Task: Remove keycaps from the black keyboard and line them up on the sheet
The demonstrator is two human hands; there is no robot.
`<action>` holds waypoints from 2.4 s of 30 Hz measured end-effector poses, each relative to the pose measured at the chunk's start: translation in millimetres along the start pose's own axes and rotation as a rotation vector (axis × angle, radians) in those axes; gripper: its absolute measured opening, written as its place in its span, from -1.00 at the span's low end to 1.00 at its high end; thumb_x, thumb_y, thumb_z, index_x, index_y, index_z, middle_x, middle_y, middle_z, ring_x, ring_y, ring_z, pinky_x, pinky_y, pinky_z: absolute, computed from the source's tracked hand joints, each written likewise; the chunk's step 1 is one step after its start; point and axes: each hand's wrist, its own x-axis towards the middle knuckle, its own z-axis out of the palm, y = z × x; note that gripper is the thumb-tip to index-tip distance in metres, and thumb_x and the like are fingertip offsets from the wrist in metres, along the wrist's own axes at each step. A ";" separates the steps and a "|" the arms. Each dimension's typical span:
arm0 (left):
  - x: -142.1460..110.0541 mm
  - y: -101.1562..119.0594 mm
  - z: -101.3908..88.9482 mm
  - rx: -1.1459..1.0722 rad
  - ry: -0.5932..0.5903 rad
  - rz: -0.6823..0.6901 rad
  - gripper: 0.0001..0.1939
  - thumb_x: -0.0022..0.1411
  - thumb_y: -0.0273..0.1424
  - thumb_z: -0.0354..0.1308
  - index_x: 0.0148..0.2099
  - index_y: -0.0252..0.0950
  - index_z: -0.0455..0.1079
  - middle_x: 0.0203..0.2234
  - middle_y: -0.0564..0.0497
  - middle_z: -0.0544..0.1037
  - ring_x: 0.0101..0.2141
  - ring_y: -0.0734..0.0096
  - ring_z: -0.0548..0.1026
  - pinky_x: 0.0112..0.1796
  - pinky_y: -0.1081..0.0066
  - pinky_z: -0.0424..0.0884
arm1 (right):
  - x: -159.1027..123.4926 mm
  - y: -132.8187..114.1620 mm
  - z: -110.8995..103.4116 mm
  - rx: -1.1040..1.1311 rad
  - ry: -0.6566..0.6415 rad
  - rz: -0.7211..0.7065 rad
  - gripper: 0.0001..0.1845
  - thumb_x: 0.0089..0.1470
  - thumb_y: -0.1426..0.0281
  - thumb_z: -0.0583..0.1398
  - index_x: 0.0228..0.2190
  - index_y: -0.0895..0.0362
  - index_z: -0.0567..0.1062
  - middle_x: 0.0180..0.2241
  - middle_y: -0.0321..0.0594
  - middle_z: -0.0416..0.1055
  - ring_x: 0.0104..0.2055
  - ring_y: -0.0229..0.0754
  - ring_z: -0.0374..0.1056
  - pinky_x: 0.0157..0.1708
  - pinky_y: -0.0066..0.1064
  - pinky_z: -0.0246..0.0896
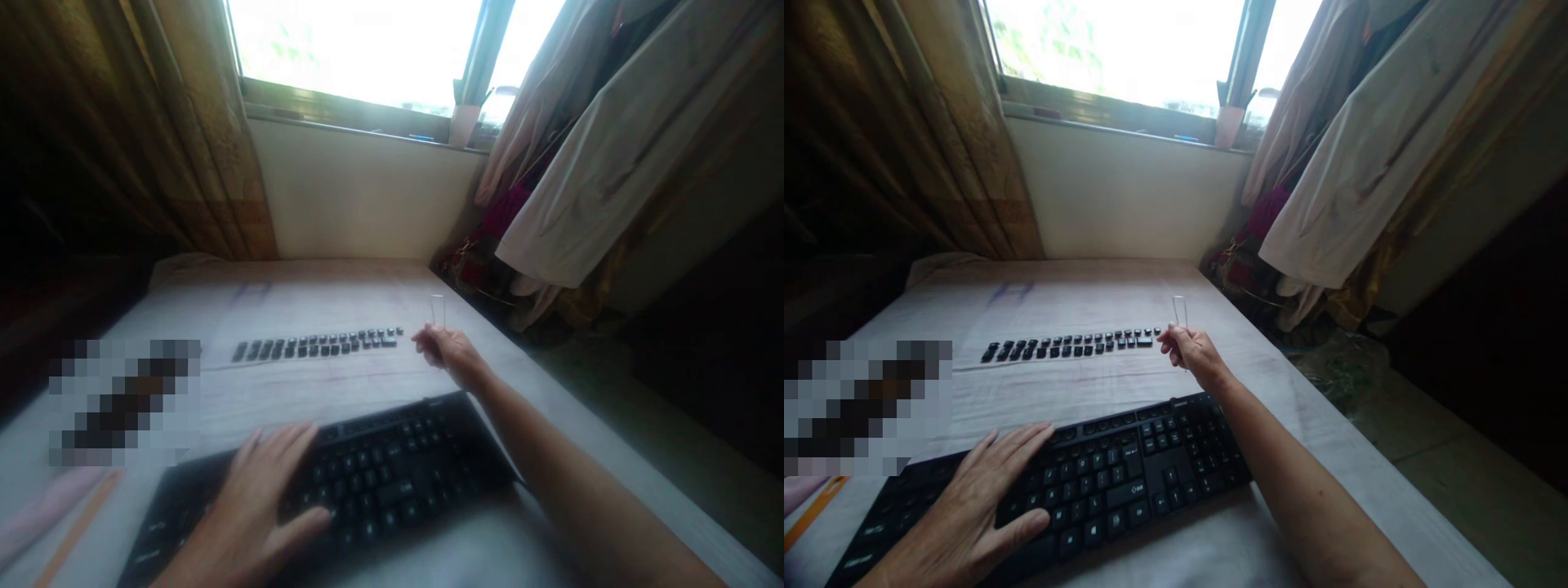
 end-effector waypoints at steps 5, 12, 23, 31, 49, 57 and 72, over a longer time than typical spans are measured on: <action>-0.6 0.6 -0.8 -0.020 -0.027 0.021 -0.24 0.16 -0.07 0.18 0.35 -0.03 0.05 0.22 -0.03 0.37 0.16 0.00 0.35 0.19 -0.12 0.15 | -44.7 -7.0 -6.0 0.288 0.086 0.011 -0.36 0.07 -0.15 0.00 -0.59 0.14 0.42 -0.63 -0.25 0.32 -0.57 -0.26 0.24 -0.53 -0.41 0.19; 0.6 5.3 -6.4 0.013 -0.074 0.085 -0.22 0.17 -0.05 0.16 0.37 0.01 -0.01 0.23 -0.01 0.35 0.16 0.01 0.36 0.17 -0.09 0.20 | -73.2 -6.0 -5.9 0.169 -0.017 0.053 -0.42 0.07 -0.12 0.06 -0.57 0.13 0.41 -0.71 -0.44 0.07 -0.67 -0.36 0.00 -0.65 -0.47 -0.07; -3.7 -40.0 -24.9 0.045 -0.110 -0.039 -0.39 0.11 0.06 0.13 0.18 0.02 0.36 0.04 0.08 0.55 -0.02 0.15 0.54 -0.03 0.29 0.48 | -80.4 -6.7 -16.4 0.105 -0.475 0.031 -0.82 0.06 0.28 0.23 -0.36 0.14 0.44 -0.43 -0.32 0.39 -0.38 -0.28 0.34 -0.31 -0.41 0.28; -12.8 -43.4 -22.1 0.059 -0.088 -0.016 -0.37 0.10 0.06 0.15 0.21 0.07 0.31 0.05 0.10 0.55 -0.04 0.13 0.56 -0.08 0.29 0.51 | -86.1 -8.0 -9.6 -0.153 -0.459 -0.197 -0.90 0.12 0.39 0.20 -0.34 0.14 0.52 -0.38 -0.23 0.49 -0.32 -0.21 0.41 -0.25 -0.36 0.31; -8.9 -32.9 -22.2 0.047 -0.072 -0.040 -0.37 0.11 0.09 0.10 0.19 0.01 0.35 0.02 0.05 0.57 -0.05 0.07 0.56 -0.08 0.21 0.50 | -98.1 -13.9 -0.8 -0.465 -0.495 -0.483 -0.87 0.18 0.45 0.17 -0.36 0.12 0.54 -0.39 -0.25 0.55 -0.38 -0.26 0.45 -0.31 -0.45 0.34; -5.2 -28.4 -26.4 0.024 -0.053 -0.058 -0.39 0.10 0.10 0.09 0.14 0.00 0.41 -0.02 0.06 0.59 -0.07 0.08 0.57 -0.08 0.23 0.50 | -96.6 -13.7 2.2 -0.493 -0.458 -0.417 -0.94 0.12 0.47 0.24 -0.36 0.14 0.55 -0.39 -0.24 0.57 -0.33 -0.22 0.49 -0.27 -0.45 0.34; -4.0 -28.6 -25.1 0.026 -0.071 -0.053 -0.40 0.11 0.10 0.10 0.12 -0.06 0.43 -0.02 -0.02 0.59 -0.06 0.08 0.57 -0.07 0.21 0.50 | -103.7 -3.6 7.0 -0.392 -0.333 -0.393 -0.94 0.11 0.46 0.24 -0.35 0.12 0.55 -0.36 -0.22 0.58 -0.30 -0.19 0.50 -0.22 -0.39 0.36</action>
